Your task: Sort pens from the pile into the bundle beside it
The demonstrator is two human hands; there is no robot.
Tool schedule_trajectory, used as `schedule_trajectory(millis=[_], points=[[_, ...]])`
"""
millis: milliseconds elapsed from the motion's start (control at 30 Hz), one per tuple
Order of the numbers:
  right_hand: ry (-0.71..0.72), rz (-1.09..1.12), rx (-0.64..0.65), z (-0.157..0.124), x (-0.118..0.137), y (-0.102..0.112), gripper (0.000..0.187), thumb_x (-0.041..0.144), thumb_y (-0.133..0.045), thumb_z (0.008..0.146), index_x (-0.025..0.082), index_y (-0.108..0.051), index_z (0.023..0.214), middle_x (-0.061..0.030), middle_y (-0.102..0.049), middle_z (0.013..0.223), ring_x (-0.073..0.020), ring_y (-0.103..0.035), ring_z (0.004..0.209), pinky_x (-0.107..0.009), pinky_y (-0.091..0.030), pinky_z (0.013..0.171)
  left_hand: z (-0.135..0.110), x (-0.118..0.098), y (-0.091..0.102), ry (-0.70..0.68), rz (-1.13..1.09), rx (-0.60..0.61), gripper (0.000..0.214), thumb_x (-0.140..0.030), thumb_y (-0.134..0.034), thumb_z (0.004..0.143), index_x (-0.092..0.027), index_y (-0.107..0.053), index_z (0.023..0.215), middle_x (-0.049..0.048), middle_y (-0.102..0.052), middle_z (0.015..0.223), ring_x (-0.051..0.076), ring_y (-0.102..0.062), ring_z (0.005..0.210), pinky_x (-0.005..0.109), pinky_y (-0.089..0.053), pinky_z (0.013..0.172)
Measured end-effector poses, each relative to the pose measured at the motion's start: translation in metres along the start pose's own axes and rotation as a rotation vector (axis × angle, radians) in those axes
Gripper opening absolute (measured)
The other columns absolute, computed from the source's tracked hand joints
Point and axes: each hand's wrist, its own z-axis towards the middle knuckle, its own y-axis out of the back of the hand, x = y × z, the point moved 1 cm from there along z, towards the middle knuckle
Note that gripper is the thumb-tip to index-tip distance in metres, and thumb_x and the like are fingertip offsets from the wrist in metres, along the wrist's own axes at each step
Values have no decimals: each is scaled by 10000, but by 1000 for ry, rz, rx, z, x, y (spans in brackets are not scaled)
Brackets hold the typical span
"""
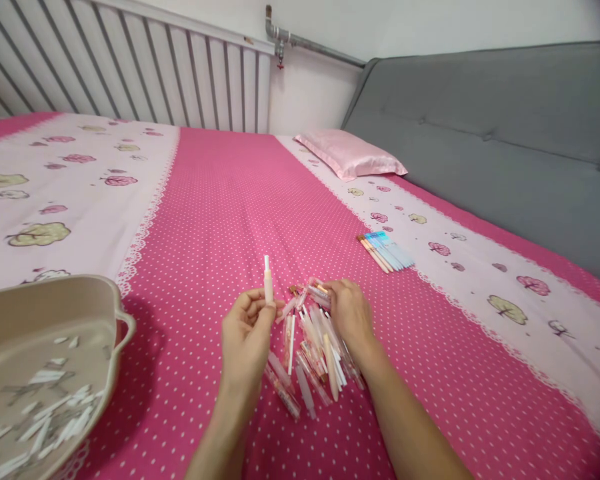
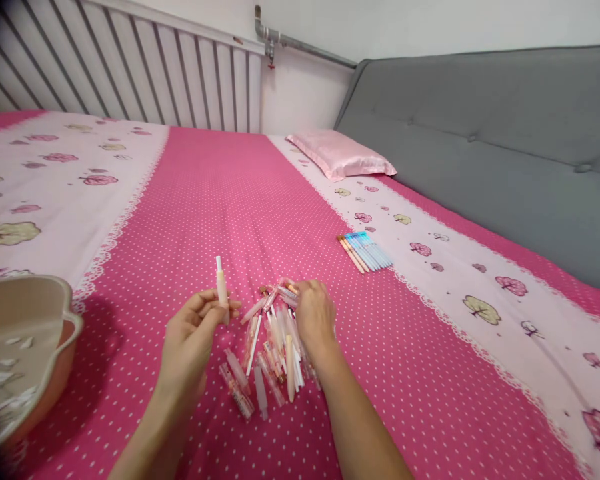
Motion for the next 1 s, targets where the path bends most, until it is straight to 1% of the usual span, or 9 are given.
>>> schedule_trajectory(millis=[200, 333, 533, 633, 700, 800, 867, 933, 1000], points=[[-19, 21, 96, -1, -3, 5, 287, 252, -400, 898, 210, -618, 1080, -88, -631, 995, -204, -551, 962, -268, -359, 775, 0, 1, -1, -2, 4, 8, 151, -236, -590, 748, -141, -571, 864, 18, -647, 780, 129, -590, 752, 237, -450, 711], [7, 17, 182, -2, -1, 7, 237, 255, -413, 884, 184, -612, 990, -98, -630, 952, -217, -559, 936, -286, -358, 750, 1, 1, -2, -11, 16, 6, 148, -236, -580, 756, -139, -570, 867, 20, -646, 783, 129, -591, 761, 238, -450, 718], [0, 78, 168, -1, -3, 5, 213, 247, -393, 876, 164, -589, 875, -111, -625, 901, -237, -562, 865, -314, -360, 694, 1, 3, 0, -6, 21, 18, 165, -265, -586, 756, -146, -567, 869, 19, -649, 784, 130, -594, 752, 245, -457, 723], [13, 280, 100, 1, -4, 7, 207, 277, -405, 875, 168, -580, 865, -92, -627, 877, -217, -566, 822, -315, -378, 697, 2, 4, 0, 1, 20, 30, 169, -270, -589, 751, -145, -566, 863, 19, -648, 776, 130, -596, 743, 252, -462, 730], [27, 527, 70, 2, -3, 11, 201, 327, -444, 861, 173, -573, 861, -71, -634, 855, -196, -577, 786, -308, -402, 696, 2, 4, -1, -1, 25, 37, 170, -268, -586, 751, -143, -567, 866, 19, -646, 768, 129, -595, 733, 248, -462, 721], [-15, 976, 97, 2, 4, 20, 233, 403, -523, 816, 183, -564, 881, -47, -654, 829, -175, -605, 761, -299, -443, 703, 2, 4, -3, -14, 41, 51, 172, -266, -580, 752, -145, -565, 872, 17, -643, 756, 126, -589, 714, 241, -458, 698], [-76, 1202, 151, 0, 9, 28, 265, 422, -561, 794, 185, -558, 909, -41, -663, 814, -165, -622, 744, -304, -463, 718, 1, 4, -3, -18, 68, 72, 172, -276, -576, 754, -147, -563, 869, 17, -640, 755, 125, -578, 689, 238, -453, 666], [-111, 1316, 189, -2, 13, 35, 273, 416, -579, 793, 188, -554, 942, -37, -667, 815, -157, -632, 742, -305, -475, 729, 0, 4, -4, -15, 109, 98, 183, -300, -571, 759, -151, -560, 866, 20, -638, 760, 125, -561, 662, 237, -443, 624], [-98, 1345, 193, -4, 16, 41, 247, 390, -578, 809, 197, -555, 961, -32, -666, 831, -154, -637, 787, -296, -478, 748, -1, 4, -4, -11, 152, 124, 194, -320, -561, 766, -154, -559, 867, 25, -637, 767, 131, -549, 657, 244, -436, 609]])
